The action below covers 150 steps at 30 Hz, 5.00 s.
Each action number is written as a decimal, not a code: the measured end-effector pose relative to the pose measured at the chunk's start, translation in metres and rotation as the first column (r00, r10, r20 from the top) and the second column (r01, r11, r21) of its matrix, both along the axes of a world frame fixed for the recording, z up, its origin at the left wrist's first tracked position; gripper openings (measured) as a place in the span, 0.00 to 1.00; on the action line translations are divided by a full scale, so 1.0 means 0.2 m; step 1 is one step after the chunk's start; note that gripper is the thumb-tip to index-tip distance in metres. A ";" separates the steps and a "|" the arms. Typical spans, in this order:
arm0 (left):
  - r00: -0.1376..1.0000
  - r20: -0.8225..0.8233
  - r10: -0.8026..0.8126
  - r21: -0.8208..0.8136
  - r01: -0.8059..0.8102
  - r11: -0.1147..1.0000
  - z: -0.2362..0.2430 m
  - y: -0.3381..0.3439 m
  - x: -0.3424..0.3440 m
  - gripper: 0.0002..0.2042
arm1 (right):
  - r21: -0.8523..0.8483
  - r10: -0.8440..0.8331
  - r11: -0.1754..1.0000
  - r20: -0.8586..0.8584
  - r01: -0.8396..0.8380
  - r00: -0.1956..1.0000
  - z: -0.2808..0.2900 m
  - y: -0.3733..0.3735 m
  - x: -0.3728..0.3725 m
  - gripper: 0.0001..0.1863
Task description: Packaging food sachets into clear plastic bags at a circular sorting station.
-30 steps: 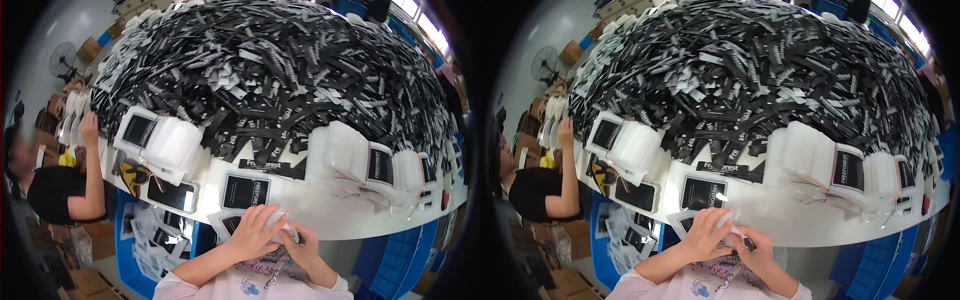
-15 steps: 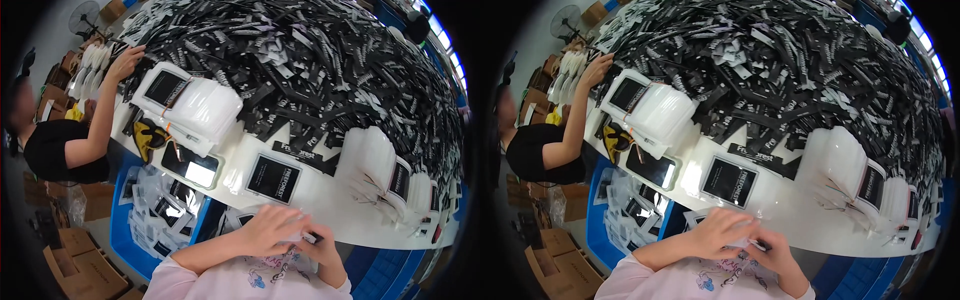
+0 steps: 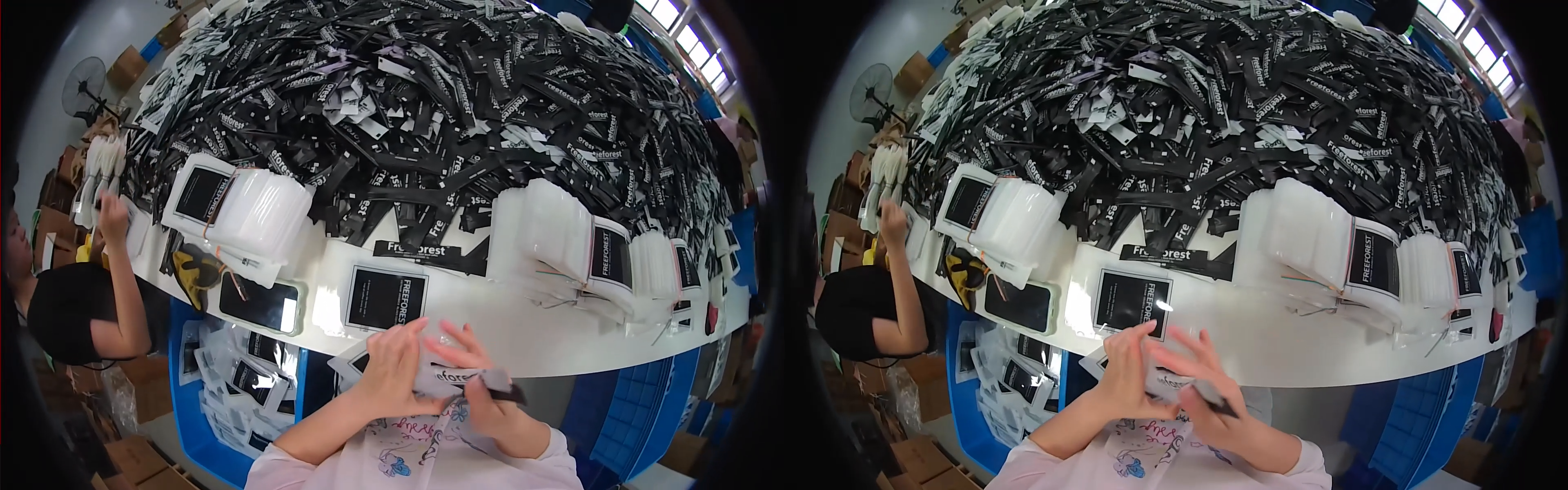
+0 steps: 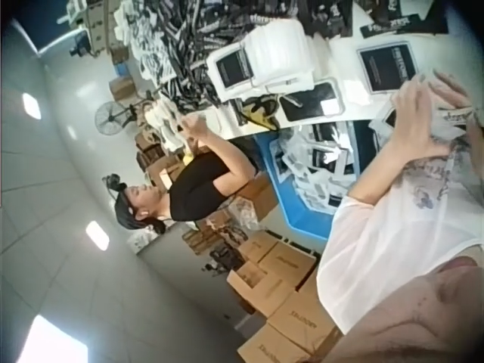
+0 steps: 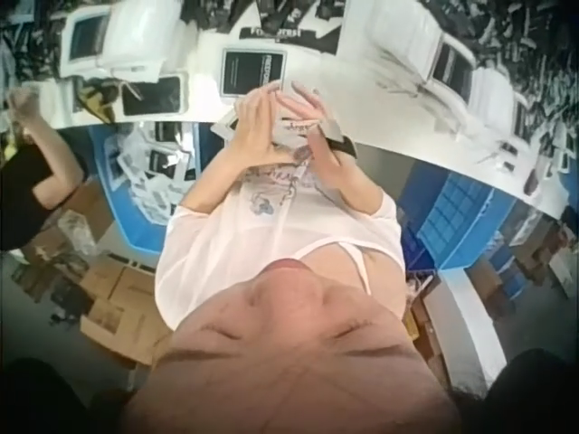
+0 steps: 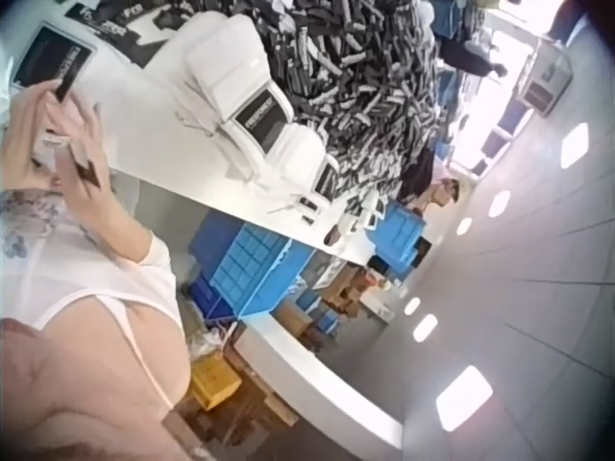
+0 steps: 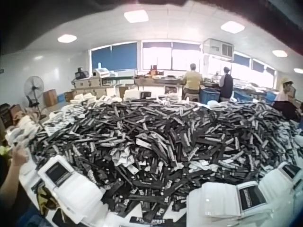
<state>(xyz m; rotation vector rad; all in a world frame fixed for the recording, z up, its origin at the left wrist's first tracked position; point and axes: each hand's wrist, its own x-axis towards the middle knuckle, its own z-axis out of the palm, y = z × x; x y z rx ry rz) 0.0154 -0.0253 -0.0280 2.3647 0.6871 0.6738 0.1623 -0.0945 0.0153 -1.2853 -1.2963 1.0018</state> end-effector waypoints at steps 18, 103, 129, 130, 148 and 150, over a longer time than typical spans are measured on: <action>0.979 0.198 -0.039 0.073 0.025 0.997 0.00 -0.01 0.01 0.53 | -0.353 0.156 0.893 -0.339 -0.279 0.928 0.03 0.03 0.08 0.26; 0.647 -0.043 0.762 0.268 -0.727 0.632 -0.57 -0.18 -1.14 0.12 | -0.409 0.382 0.912 0.831 -0.022 0.405 0.10 1.14 0.16 0.08; 0.995 0.094 -0.042 0.109 0.031 0.993 -0.06 0.23 -0.08 0.11 | 0.701 -0.743 0.369 -0.173 0.611 0.647 -0.22 0.02 0.31 0.08; 0.993 0.108 -0.051 0.167 0.032 0.985 -0.04 0.22 -0.06 0.10 | 0.541 -0.806 0.545 0.125 0.641 0.579 -0.35 -0.05 0.30 0.10; 0.997 0.051 -0.066 0.210 0.054 0.976 -0.02 -0.05 0.04 0.45 | -0.287 -0.408 0.885 -0.100 0.366 0.908 -0.24 -0.14 0.04 0.25; 0.985 -0.048 -0.163 0.230 0.170 0.958 -0.05 0.00 0.07 0.50 | -0.341 -0.357 0.886 -0.071 0.314 0.932 -0.17 -0.14 0.00 0.25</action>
